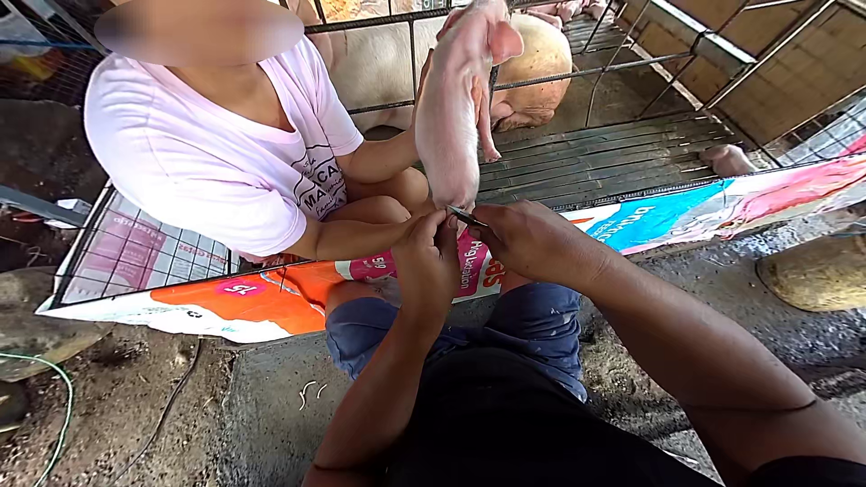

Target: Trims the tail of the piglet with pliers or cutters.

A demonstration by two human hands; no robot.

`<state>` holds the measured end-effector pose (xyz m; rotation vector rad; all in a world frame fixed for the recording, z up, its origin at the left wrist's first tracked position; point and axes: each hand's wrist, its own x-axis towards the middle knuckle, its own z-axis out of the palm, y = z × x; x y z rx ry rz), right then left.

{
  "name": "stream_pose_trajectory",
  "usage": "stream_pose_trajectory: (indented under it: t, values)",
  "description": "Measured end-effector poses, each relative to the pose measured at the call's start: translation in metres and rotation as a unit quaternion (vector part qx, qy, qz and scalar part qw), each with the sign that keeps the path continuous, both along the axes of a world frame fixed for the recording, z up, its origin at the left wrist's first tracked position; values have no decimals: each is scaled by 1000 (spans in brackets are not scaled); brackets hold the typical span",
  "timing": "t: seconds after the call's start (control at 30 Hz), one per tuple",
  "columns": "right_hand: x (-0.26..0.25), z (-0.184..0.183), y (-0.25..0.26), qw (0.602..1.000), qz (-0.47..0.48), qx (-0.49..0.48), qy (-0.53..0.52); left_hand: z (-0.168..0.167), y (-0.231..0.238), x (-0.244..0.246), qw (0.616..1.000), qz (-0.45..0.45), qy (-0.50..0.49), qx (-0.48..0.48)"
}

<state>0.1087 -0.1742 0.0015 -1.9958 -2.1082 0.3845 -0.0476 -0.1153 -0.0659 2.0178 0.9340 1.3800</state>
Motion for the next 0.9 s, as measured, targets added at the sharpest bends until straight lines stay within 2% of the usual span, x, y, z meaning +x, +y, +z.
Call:
stream_pose_trajectory:
  t: [0.73,0.9]
  values:
    - [-4,0,0,1000,8,16,-5,2,-3,-5,1000,1,-16,-8]
    - [-4,0,0,999,16,20,36,5,-1,-7,1000,1,-25,5]
